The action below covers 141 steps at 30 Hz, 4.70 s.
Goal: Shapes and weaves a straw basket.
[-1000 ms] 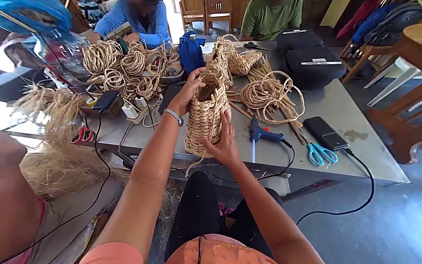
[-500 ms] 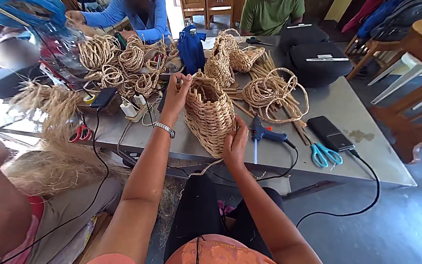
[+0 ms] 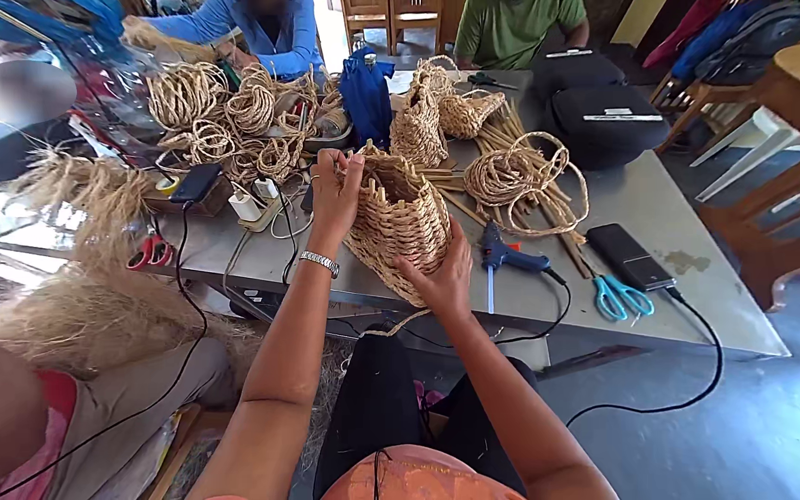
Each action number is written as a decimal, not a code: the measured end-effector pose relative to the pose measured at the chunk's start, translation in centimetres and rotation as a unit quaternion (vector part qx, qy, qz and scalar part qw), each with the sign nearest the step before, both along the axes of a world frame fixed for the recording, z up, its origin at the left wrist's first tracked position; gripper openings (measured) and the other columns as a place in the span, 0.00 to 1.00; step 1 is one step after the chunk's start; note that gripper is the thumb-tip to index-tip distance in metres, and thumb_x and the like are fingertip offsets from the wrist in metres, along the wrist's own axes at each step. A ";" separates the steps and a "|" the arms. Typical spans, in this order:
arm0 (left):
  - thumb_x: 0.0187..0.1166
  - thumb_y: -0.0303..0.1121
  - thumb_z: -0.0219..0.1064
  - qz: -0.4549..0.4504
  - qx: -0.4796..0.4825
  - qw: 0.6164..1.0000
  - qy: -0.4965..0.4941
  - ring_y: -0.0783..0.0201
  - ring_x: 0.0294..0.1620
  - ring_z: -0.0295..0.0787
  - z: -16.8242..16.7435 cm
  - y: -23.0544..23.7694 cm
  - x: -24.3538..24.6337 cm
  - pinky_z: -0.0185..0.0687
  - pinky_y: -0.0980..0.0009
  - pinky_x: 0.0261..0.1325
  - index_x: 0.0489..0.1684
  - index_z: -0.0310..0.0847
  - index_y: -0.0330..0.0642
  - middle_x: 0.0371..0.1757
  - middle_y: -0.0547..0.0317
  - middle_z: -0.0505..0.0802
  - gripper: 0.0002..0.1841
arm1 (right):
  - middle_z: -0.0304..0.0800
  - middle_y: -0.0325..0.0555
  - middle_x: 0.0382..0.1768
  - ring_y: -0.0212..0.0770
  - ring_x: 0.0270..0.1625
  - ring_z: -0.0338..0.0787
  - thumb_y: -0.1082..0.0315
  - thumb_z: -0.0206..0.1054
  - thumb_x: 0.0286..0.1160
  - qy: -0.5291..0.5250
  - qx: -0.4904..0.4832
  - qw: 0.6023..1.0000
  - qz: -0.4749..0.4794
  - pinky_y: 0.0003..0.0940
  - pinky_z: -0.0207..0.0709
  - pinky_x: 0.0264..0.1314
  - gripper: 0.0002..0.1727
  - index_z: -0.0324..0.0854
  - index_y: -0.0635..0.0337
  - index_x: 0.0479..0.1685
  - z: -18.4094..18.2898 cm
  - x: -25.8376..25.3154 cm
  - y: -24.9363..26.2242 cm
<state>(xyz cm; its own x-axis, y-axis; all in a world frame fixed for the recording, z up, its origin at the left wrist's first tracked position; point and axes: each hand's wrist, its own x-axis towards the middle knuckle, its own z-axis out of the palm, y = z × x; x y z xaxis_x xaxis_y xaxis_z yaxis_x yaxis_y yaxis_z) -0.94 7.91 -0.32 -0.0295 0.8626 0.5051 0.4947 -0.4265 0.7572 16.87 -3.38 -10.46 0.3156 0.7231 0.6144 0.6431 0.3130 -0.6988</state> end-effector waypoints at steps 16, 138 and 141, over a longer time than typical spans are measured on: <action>0.87 0.64 0.46 -0.157 0.018 0.987 -0.044 0.55 0.87 0.65 -0.1 0.0 -2.1 0.64 0.58 0.86 0.94 0.51 0.42 0.90 0.43 0.65 0.43 | 0.62 0.65 0.87 0.57 0.87 0.67 0.33 0.81 0.53 0.037 -0.127 0.972 0.195 0.57 0.65 0.86 0.69 0.47 0.59 0.95 7.9 5.8 3.7; 0.84 0.71 0.24 -0.254 -0.064 0.957 -0.123 0.64 0.74 0.80 -1.3 -3.3 -2.9 0.75 0.58 0.76 0.82 0.70 0.45 0.75 0.55 0.84 0.47 | 0.85 0.58 0.70 0.50 0.74 0.84 0.35 0.37 0.90 0.015 -0.117 0.977 0.180 0.60 0.71 0.78 0.41 0.75 0.58 0.79 9.1 4.7 3.7; 0.84 0.69 0.16 -0.258 -0.074 0.952 -0.147 0.62 0.81 0.75 -0.3 -2.6 -2.1 0.69 0.57 0.82 0.87 0.65 0.42 0.82 0.53 0.79 0.50 | 0.80 0.53 0.77 0.46 0.80 0.79 0.36 0.32 0.91 0.003 -0.121 0.967 0.222 0.54 0.67 0.84 0.42 0.73 0.58 0.82 10.8 4.4 4.9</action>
<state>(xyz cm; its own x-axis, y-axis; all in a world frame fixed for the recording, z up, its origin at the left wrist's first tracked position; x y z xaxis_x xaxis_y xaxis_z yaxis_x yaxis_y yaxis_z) -3.09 5.28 -0.62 0.2950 0.8621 0.4120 0.0055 -0.4327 0.9015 21.28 1.51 0.31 -0.0571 0.9105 0.4096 0.4784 0.3851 -0.7892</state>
